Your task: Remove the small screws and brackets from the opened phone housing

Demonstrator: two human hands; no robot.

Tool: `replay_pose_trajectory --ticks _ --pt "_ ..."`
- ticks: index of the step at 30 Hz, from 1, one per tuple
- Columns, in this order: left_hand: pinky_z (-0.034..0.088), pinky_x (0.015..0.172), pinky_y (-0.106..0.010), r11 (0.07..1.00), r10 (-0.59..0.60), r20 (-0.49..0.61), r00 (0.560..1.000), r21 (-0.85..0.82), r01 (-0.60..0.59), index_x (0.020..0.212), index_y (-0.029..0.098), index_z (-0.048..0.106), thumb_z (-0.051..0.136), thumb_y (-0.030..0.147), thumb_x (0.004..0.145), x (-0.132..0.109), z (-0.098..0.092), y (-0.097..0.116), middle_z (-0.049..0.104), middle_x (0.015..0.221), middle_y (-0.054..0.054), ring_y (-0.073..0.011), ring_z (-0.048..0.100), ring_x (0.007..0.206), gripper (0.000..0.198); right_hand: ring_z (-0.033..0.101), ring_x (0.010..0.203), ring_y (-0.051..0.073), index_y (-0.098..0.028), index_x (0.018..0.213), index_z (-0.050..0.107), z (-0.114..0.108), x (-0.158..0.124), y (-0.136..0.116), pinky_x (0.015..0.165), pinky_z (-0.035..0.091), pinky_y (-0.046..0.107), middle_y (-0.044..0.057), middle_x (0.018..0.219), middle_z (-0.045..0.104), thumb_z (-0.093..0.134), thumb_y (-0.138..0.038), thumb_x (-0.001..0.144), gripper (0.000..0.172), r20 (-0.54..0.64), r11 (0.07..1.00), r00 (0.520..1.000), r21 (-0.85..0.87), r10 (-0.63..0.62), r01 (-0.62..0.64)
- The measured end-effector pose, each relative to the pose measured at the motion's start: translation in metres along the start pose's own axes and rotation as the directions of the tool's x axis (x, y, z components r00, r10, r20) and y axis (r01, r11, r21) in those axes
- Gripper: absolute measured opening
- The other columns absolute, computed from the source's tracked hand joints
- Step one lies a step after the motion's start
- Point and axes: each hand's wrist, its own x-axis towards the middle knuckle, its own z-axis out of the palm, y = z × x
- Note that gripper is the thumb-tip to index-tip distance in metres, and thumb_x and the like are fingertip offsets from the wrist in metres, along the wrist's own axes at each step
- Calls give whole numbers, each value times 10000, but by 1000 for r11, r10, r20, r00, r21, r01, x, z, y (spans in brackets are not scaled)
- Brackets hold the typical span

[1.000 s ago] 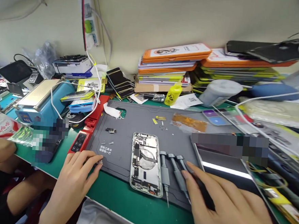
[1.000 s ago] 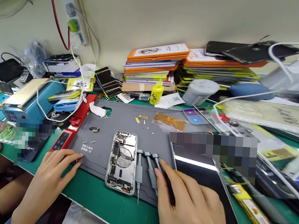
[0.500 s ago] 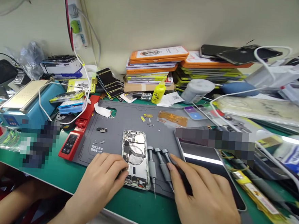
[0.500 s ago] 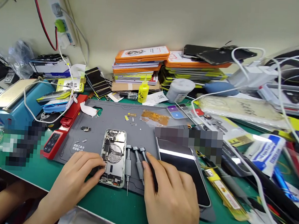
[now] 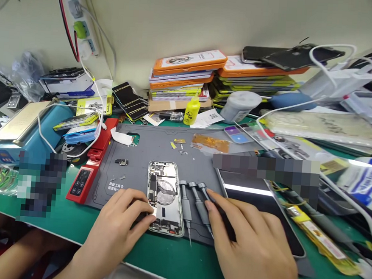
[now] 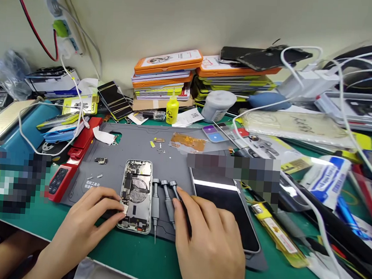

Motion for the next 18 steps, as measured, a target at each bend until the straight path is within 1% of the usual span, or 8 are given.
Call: replay_pose_trajectory --ticks 3,7,9,13,18 --pt "583 872 -339 999 -24 10 1000 -32 25 1079 232 679 608 252 1183 3 -1 2 726 1118 -50 -208 724 992 127 632 908 274 -96 1265 750 -1 1 0 907 511 404 136 1050 781 595 -264 1165 250 -11 1000 1000 5 4 -4" --pt "574 801 -327 999 -45 -50 998 -6 44 981 227 640 610 198 1162 4 4 7 705 1013 -43 -206 695 906 185 620 909 282 -89 1256 760 -1 2 0 899 504 414 140 1048 779 587 -272 1167 268 1 1000 1000 7 3 -3" --pt "573 801 -326 1000 -17 -67 998 10 18 985 223 630 601 182 1163 3 6 9 707 1005 -44 -205 690 894 186 620 906 283 -85 1254 762 -1 2 0 895 504 416 141 1049 780 593 -268 1163 265 4 1000 1000 8 0 0" --pt "579 827 -325 998 66 -67 996 29 -64 1048 211 631 572 169 1182 0 7 8 724 1029 -52 -201 709 911 153 616 902 277 -85 1255 764 -1 1 -1 894 501 409 136 1043 775 594 -268 1164 265 12 1000 1000 3 5 -5" --pt "587 803 -332 990 113 -87 990 90 -105 1088 205 634 556 165 1192 -1 6 7 750 1030 -56 -195 729 889 136 618 904 271 -99 1282 756 -1 1 -1 887 504 398 127 1054 775 591 -288 1169 276 14 1000 1000 -1 10 -10"
